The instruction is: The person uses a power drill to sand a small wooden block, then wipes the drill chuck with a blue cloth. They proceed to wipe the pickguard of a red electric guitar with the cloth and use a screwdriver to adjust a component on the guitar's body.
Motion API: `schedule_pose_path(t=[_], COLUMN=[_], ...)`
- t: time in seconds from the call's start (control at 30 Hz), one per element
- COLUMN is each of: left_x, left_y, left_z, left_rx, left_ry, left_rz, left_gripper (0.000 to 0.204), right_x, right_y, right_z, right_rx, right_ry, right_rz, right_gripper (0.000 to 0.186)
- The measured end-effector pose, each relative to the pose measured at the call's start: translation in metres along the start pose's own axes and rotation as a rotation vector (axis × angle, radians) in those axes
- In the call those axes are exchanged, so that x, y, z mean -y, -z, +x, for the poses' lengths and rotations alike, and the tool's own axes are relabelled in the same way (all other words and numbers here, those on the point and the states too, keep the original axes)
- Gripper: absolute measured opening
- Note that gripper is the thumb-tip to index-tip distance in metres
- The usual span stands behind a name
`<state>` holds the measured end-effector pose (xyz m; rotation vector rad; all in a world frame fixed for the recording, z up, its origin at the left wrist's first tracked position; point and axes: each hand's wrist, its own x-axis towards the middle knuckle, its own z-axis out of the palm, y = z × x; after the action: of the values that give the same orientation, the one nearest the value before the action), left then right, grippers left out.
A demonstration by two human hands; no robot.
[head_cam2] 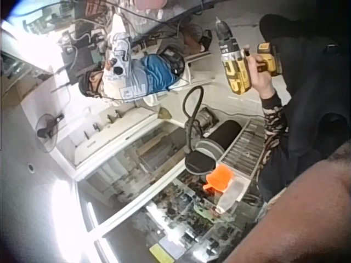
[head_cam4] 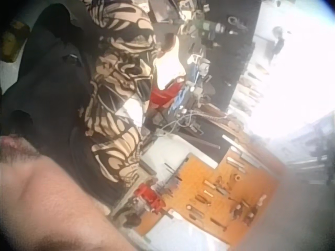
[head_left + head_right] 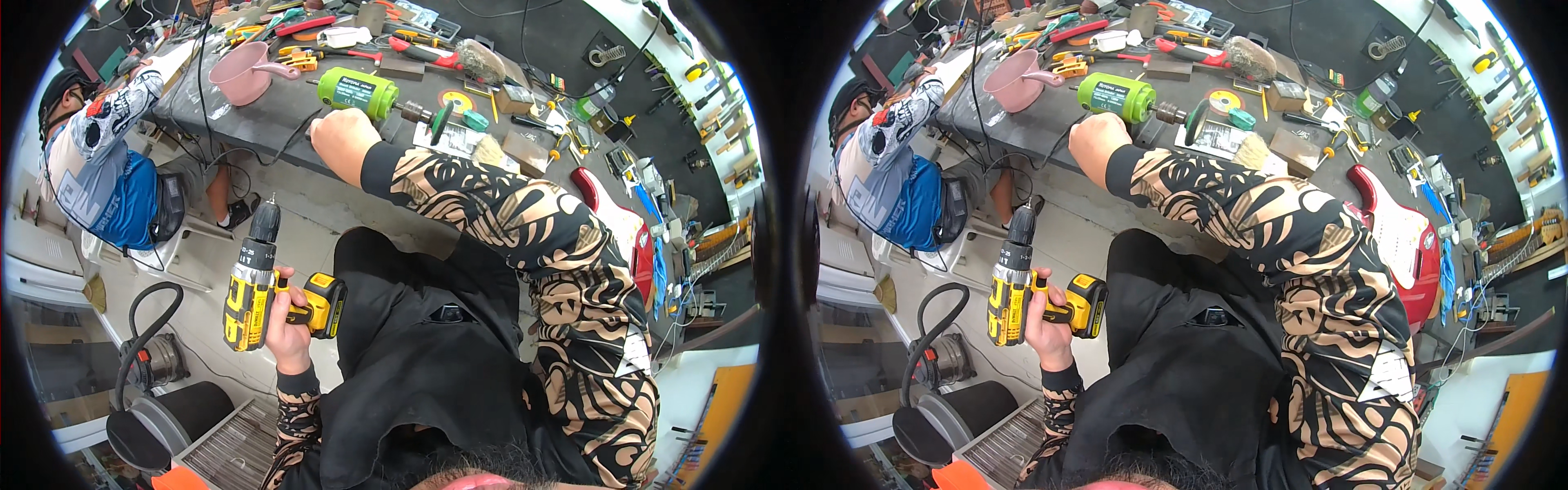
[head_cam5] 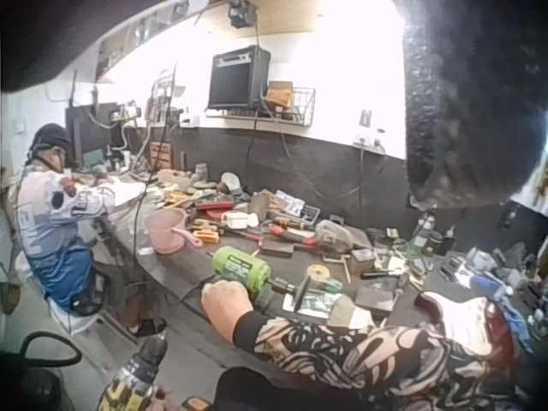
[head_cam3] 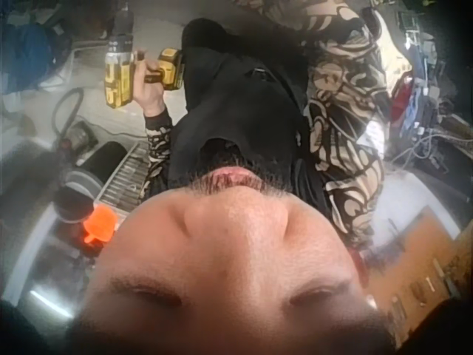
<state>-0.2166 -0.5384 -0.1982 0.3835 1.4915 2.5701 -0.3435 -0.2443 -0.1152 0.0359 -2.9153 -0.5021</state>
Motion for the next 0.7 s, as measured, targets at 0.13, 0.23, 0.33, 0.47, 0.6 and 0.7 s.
schedule_pose_path(t=[0.13, 0.23, 0.33, 0.47, 0.6, 0.7], left_x=[0.000, 0.001, 0.002, 0.004, 0.001, 0.000], left_y=[0.003, 0.003, 0.004, 0.006, 0.002, -0.005], left_z=[-0.001, -0.001, 0.000, 0.000, 0.001, 0.003], left_rx=[0.039, 0.044, 0.035, 0.038, 0.048, 0.024], left_ry=[0.007, 0.006, 0.019, 0.036, 0.015, 0.008], left_rz=[-0.029, -0.024, -0.028, -0.030, -0.010, 0.015], left_gripper=[0.040, 0.040, 0.041, 0.041, 0.041, 0.041], right_x=[0.003, 0.002, 0.004, 0.007, 0.009, 0.005], right_y=[0.021, 0.025, 0.041, 0.049, 0.052, 0.042], right_z=[-0.003, -0.004, -0.009, -0.008, -0.011, -0.010], right_rx=[0.113, 0.128, 0.160, 0.208, 0.190, 0.140], right_ry=[-0.046, -0.030, 0.014, -0.026, -0.065, 0.005], right_rz=[0.007, -0.020, -0.069, -0.113, -0.028, -0.015], right_gripper=[0.016, 0.019, 0.023, 0.028, 0.028, 0.024])
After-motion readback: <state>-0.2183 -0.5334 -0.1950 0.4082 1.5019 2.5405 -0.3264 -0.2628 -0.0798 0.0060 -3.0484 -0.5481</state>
